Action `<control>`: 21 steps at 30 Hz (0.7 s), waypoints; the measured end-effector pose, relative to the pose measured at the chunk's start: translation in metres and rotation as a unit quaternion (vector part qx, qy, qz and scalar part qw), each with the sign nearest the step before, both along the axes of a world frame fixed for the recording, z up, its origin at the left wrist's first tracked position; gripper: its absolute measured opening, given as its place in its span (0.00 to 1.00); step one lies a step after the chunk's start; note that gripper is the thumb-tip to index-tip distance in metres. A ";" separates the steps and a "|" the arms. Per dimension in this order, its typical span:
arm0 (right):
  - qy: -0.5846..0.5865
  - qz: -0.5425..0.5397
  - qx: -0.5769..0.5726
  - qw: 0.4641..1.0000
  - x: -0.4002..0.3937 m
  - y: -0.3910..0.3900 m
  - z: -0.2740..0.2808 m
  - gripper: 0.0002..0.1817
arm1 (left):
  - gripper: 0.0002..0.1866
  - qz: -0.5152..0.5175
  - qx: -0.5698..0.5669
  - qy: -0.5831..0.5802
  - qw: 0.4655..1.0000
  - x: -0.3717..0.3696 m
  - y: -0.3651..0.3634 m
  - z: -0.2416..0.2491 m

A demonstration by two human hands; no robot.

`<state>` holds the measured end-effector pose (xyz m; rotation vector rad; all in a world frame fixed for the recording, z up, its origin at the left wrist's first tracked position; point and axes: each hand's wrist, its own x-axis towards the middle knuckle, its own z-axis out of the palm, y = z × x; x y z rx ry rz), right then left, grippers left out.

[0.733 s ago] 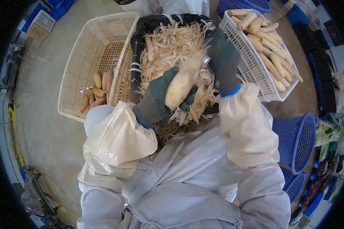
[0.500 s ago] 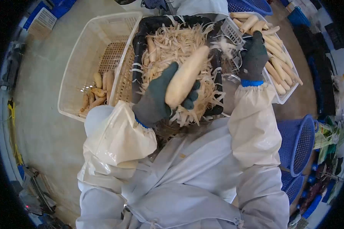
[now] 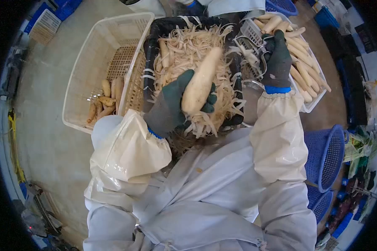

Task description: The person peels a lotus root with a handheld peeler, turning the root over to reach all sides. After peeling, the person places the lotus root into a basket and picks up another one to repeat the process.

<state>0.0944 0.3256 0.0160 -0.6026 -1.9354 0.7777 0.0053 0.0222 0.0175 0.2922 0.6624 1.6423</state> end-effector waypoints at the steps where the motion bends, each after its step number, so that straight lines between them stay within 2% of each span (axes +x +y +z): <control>1: 0.116 0.151 -0.213 0.958 -0.001 0.007 -0.008 0.26 | 0.26 0.100 -0.026 0.031 0.994 0.008 -0.003 0.006; 2: -0.032 0.044 0.140 0.989 0.002 0.002 0.000 0.18 | 0.27 0.106 -0.016 0.000 0.994 0.006 0.002 0.000; 3: -0.031 0.044 0.141 0.989 0.001 -0.013 0.012 0.18 | 0.27 0.105 -0.015 0.001 0.994 0.007 0.002 0.001; 4: -0.009 0.005 0.061 0.998 -0.003 -0.035 0.024 0.15 | 0.27 0.118 -0.017 -0.002 0.993 0.006 0.002 0.002; 5: 0.014 -0.034 -0.021 0.999 -0.005 -0.050 0.034 0.18 | 0.27 0.132 -0.020 -0.006 0.991 0.004 0.000 0.003; 6: 0.044 0.011 -0.235 0.971 -0.004 -0.057 0.039 0.17 | 0.27 0.133 -0.021 -0.006 0.991 -0.001 -0.001 -0.002; 7: 0.042 0.013 -0.236 0.971 -0.007 -0.058 0.037 0.17 | 0.26 0.114 0.008 -0.030 0.993 -0.008 -0.001 -0.009; 9: 0.087 -0.017 -0.022 0.996 -0.013 -0.055 0.029 0.17 | 0.26 0.091 0.037 -0.055 0.994 -0.009 -0.001 -0.011; 11: 0.052 -0.006 -0.067 0.996 -0.009 -0.047 0.021 0.19 | 0.26 0.143 0.024 -0.025 0.989 -0.010 -0.002 -0.008; 13: -0.009 -0.001 0.119 0.993 -0.004 -0.051 0.018 0.20 | 0.26 0.139 0.028 -0.025 0.990 -0.013 -0.004 -0.005; 14: -0.008 0.000 0.119 0.993 -0.001 -0.059 0.022 0.20 | 0.26 0.135 0.032 -0.026 0.990 -0.013 -0.004 -0.004; 16: 0.051 0.081 -0.118 0.988 -0.001 -0.080 0.033 0.21 | 0.26 0.159 0.017 -0.021 0.987 -0.011 -0.006 0.005; 20: 0.082 0.128 -0.089 0.984 -0.001 -0.091 0.042 0.21 | 0.27 0.219 -0.010 -0.021 0.976 0.000 -0.005 0.034; 21: 0.083 0.157 -0.260 0.949 0.003 -0.095 0.054 0.14 | 0.27 0.219 -0.010 -0.021 0.976 0.004 -0.003 0.040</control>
